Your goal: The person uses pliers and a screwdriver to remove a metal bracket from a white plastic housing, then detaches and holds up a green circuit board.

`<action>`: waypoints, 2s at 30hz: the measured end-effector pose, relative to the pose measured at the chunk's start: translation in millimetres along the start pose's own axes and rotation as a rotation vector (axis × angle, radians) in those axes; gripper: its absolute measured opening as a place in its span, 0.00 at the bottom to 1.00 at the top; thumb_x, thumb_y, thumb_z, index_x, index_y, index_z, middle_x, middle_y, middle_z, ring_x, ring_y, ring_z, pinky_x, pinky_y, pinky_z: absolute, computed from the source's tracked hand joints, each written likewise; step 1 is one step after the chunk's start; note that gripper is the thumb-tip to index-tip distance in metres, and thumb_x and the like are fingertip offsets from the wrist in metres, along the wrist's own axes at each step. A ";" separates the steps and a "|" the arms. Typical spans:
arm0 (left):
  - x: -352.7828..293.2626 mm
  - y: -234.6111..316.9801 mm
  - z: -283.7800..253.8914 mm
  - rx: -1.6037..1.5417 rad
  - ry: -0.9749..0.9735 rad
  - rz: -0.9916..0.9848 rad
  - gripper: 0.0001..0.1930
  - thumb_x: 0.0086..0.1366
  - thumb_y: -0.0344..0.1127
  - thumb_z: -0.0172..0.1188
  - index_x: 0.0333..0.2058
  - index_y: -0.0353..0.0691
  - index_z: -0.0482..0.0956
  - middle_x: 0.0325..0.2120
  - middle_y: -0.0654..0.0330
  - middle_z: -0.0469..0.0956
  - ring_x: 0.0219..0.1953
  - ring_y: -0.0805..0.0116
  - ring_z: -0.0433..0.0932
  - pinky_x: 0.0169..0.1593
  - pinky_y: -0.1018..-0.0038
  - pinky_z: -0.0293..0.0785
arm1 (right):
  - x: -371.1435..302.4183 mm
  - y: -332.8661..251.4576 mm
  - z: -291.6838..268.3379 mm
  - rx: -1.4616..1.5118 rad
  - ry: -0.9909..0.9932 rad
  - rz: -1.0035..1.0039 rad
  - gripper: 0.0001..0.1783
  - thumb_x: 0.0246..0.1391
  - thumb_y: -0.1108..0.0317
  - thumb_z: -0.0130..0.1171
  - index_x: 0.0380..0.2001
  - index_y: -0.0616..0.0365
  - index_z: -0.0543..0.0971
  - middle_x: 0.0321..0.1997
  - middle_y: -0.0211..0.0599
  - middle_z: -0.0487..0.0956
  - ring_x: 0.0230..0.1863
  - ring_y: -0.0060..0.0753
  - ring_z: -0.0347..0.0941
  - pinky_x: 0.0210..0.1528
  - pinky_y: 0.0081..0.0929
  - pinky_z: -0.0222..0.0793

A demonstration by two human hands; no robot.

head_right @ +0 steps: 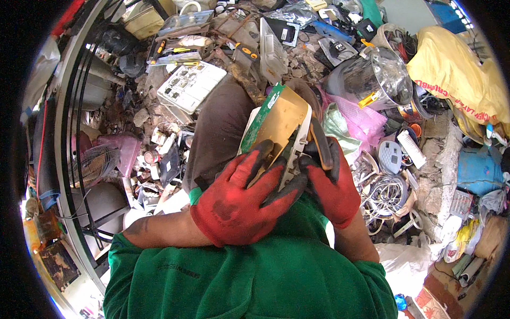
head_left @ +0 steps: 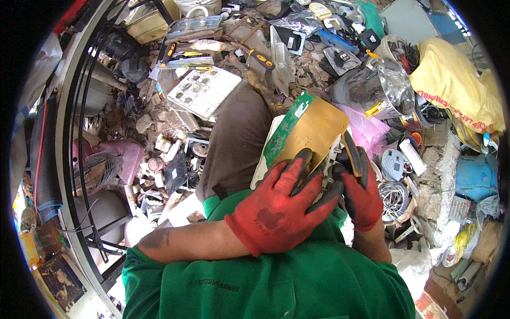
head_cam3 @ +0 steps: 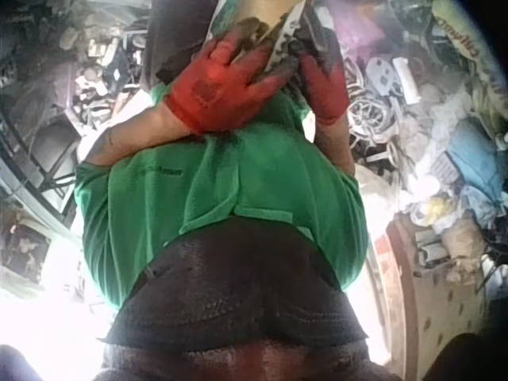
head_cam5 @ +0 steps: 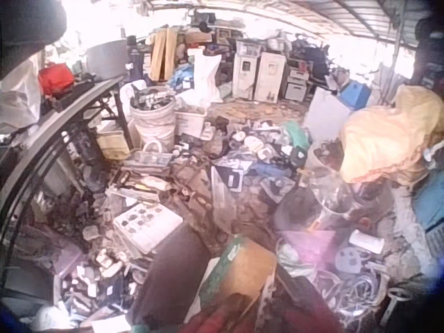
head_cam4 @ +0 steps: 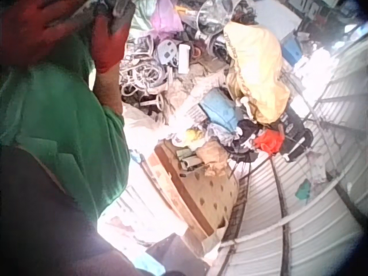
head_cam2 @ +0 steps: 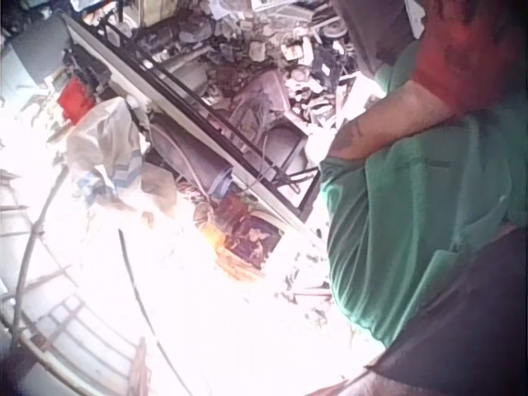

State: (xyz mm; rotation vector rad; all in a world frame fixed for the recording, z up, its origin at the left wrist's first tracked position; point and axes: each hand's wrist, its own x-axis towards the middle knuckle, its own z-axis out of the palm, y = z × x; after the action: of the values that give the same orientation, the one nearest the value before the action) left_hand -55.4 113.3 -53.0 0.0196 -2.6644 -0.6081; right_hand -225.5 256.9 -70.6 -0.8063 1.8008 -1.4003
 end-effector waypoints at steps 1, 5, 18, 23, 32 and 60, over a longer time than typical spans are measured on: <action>-0.5 0.6 -0.7 0.014 0.000 -0.003 0.24 0.51 0.42 0.64 0.50 0.54 0.80 0.50 0.47 0.75 0.52 0.39 0.72 0.56 0.47 0.72 | 2.1 -10.2 0.2 0.021 -0.030 0.018 0.23 0.61 0.74 0.52 0.59 0.64 0.65 0.51 0.38 0.74 0.51 0.27 0.70 0.56 0.25 0.65; -7.1 -12.3 1.6 -0.064 0.146 0.003 0.28 0.49 0.40 0.69 0.51 0.46 0.78 0.50 0.46 0.74 0.54 0.41 0.73 0.57 0.51 0.73 | -0.4 1.2 -3.2 0.128 -0.054 -0.004 0.21 0.60 0.76 0.47 0.57 0.63 0.66 0.51 0.38 0.73 0.51 0.25 0.69 0.57 0.25 0.64; -8.7 -54.4 8.1 -0.354 0.031 -0.305 0.32 0.55 0.26 0.56 0.62 0.39 0.67 0.63 0.33 0.58 0.63 0.34 0.64 0.65 0.54 0.64 | 6.9 -1.4 20.0 0.199 -0.008 0.109 0.12 0.61 0.73 0.54 0.47 0.60 0.69 0.40 0.28 0.71 0.39 0.18 0.67 0.41 0.19 0.65; -12.9 -67.2 9.2 -0.333 0.062 -0.357 0.28 0.57 0.24 0.57 0.59 0.41 0.71 0.61 0.35 0.61 0.60 0.34 0.66 0.63 0.54 0.65 | 14.4 18.4 4.4 -0.267 -0.006 -0.073 0.14 0.60 0.74 0.55 0.49 0.62 0.70 0.43 0.36 0.74 0.40 0.28 0.71 0.41 0.27 0.68; -9.7 -76.0 20.4 -0.323 0.050 -0.230 0.24 0.56 0.24 0.59 0.54 0.37 0.72 0.57 0.37 0.66 0.60 0.37 0.67 0.63 0.55 0.65 | -2.5 84.6 -34.7 0.380 0.263 0.044 0.15 0.60 0.67 0.59 0.45 0.60 0.69 0.40 0.40 0.76 0.41 0.42 0.78 0.40 0.35 0.76; -12.0 -66.3 22.6 -0.232 0.038 -0.418 0.24 0.54 0.22 0.54 0.53 0.34 0.73 0.59 0.33 0.63 0.60 0.31 0.65 0.65 0.53 0.62 | 4.3 50.3 -39.4 -0.329 0.131 -0.183 0.44 0.42 0.72 0.65 0.66 0.64 0.63 0.58 0.51 0.72 0.59 0.45 0.70 0.63 0.36 0.63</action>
State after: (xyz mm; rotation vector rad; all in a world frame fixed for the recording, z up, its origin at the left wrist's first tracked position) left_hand -58.2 63.8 -104.0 0.5264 -2.5472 -1.0315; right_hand -263.2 285.5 -113.8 -1.0935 2.1391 -1.3109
